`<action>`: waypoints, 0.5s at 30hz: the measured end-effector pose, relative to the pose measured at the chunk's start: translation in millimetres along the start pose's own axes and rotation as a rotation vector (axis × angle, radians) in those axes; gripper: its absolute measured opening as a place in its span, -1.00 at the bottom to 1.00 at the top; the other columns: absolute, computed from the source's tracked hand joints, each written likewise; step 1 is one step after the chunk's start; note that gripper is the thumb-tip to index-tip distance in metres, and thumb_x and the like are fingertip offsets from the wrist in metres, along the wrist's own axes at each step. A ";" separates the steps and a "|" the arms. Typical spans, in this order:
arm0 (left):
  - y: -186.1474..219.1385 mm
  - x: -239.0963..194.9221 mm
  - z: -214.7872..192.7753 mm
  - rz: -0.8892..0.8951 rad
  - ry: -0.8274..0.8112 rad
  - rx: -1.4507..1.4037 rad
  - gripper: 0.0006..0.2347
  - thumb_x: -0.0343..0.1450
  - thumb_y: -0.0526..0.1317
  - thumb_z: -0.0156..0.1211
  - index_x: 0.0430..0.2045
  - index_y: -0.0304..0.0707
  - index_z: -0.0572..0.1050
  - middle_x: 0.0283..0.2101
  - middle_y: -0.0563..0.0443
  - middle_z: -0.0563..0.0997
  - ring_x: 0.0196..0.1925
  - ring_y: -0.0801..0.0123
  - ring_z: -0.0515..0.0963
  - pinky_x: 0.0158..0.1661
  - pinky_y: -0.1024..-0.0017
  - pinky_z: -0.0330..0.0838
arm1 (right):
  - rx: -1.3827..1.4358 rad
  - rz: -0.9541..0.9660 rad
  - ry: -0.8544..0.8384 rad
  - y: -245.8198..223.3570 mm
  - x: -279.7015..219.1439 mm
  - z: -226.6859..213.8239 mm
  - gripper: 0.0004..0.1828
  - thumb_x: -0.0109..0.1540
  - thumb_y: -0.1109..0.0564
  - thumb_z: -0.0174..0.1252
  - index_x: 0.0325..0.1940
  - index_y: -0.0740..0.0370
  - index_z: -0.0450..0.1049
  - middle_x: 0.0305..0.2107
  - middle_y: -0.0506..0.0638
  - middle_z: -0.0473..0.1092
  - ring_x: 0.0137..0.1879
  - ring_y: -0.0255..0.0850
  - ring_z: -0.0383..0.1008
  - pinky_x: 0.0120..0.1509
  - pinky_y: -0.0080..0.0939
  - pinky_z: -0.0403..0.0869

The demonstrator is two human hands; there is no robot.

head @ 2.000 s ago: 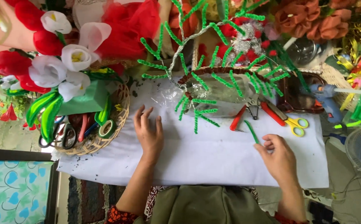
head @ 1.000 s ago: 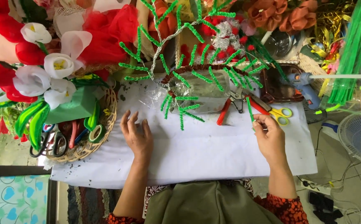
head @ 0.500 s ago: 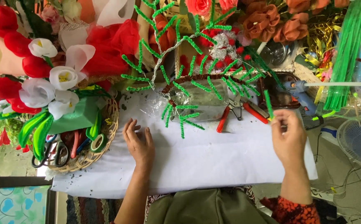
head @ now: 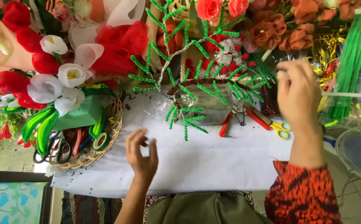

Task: The person attaches green pipe cleaners to a wire frame to form branches of a small tree. They then wrap a brown pipe cleaner around the central wire stem to simulate a trunk, securing it by hand. The work is done at a table with various craft supplies visible.

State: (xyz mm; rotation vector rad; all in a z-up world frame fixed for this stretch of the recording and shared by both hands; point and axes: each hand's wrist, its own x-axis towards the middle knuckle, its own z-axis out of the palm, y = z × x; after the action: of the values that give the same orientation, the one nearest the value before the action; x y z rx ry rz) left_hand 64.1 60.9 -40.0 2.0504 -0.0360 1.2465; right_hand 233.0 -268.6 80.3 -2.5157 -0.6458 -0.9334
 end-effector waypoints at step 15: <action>89.8 10.9 -23.4 0.339 -1.335 -0.828 -0.67 0.56 -0.03 -0.22 0.11 -0.16 0.32 0.19 -0.22 0.31 0.26 -0.14 0.25 0.24 0.00 0.25 | 1.292 -0.524 -0.671 -171.9 -53.7 -49.3 -0.72 0.37 0.07 -0.16 -0.18 0.31 0.38 -0.26 0.13 0.38 -0.18 -0.02 0.41 -0.03 -0.07 0.39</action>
State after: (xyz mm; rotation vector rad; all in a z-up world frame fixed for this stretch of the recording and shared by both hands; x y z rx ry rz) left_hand 18.6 12.1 25.5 1.7327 -1.2935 -0.2215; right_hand 79.5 -166.8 110.7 -1.3868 -1.5104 0.2953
